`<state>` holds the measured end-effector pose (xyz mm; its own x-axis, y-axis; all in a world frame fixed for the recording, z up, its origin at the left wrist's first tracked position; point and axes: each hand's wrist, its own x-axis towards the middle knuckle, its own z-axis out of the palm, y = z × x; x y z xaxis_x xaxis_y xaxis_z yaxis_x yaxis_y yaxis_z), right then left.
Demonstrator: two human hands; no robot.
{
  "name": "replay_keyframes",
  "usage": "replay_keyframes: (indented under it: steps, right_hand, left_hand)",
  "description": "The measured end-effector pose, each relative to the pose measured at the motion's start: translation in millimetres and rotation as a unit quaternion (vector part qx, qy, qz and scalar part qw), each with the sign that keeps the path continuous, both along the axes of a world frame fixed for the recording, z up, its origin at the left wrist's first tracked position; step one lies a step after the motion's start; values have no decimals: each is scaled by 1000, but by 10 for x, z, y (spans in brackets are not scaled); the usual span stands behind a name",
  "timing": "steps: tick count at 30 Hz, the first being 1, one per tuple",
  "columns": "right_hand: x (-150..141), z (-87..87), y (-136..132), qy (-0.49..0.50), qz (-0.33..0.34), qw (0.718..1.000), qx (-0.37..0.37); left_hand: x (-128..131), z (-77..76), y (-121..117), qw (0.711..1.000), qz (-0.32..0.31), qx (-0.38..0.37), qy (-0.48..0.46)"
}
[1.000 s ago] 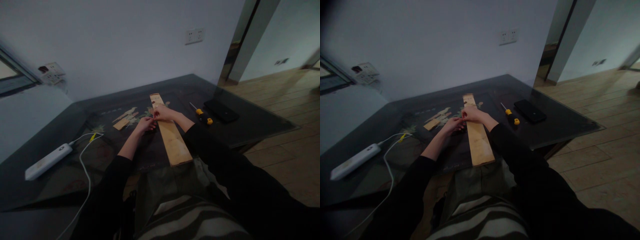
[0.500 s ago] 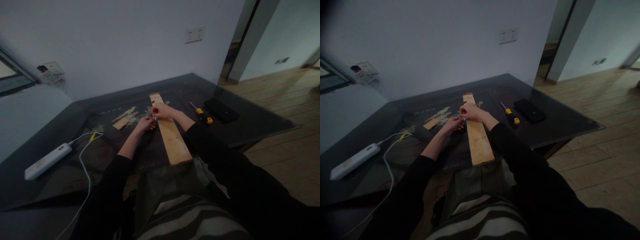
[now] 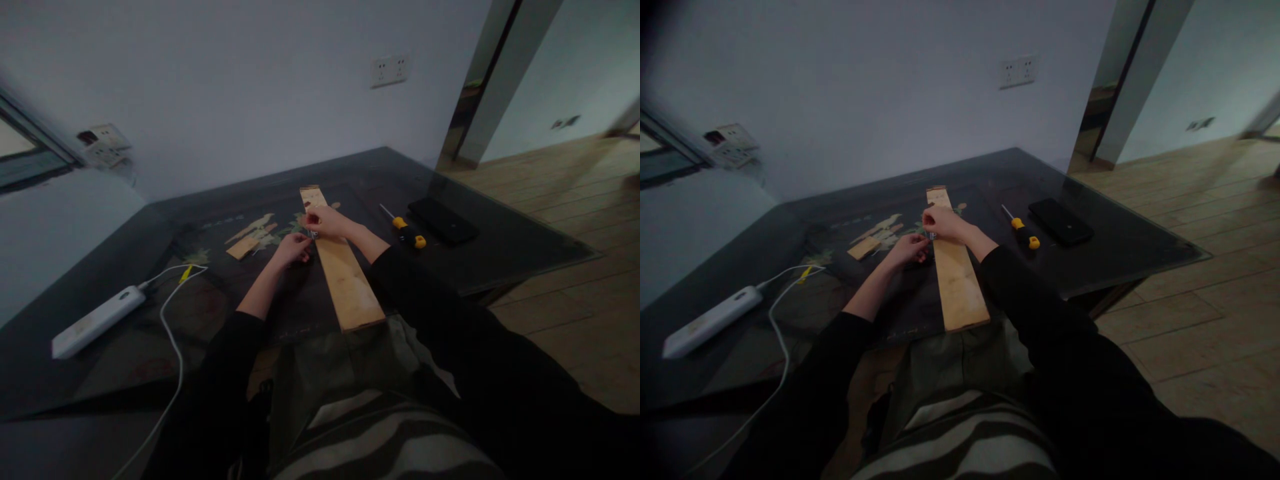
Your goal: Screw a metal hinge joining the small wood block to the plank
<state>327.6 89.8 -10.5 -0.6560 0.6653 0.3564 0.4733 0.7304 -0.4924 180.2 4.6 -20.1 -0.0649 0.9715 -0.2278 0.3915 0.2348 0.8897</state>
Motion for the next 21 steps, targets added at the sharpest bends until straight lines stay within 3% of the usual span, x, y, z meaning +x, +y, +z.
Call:
replay_keyframes:
  steps: [8, 13, 16, 21]
  right_hand:
    - [8, 11, -8, 5, -19, 1000, -5]
    - [1, 5, -21, 11, -16, 1000, -7]
    - [-23, -14, -31, 0, -2, 1000, -7]
    - [-57, -47, -59, -17, 5, 1000, -2]
  left_hand:
    - [-19, -89, 47, 997, -27, 37, 64]
    - [-182, -141, 94, 980, -4, 132, 151]
    - [-251, -102, 111, 974, 18, 193, 114]
    - [-250, 11, 80, 970, -8, 242, 36]
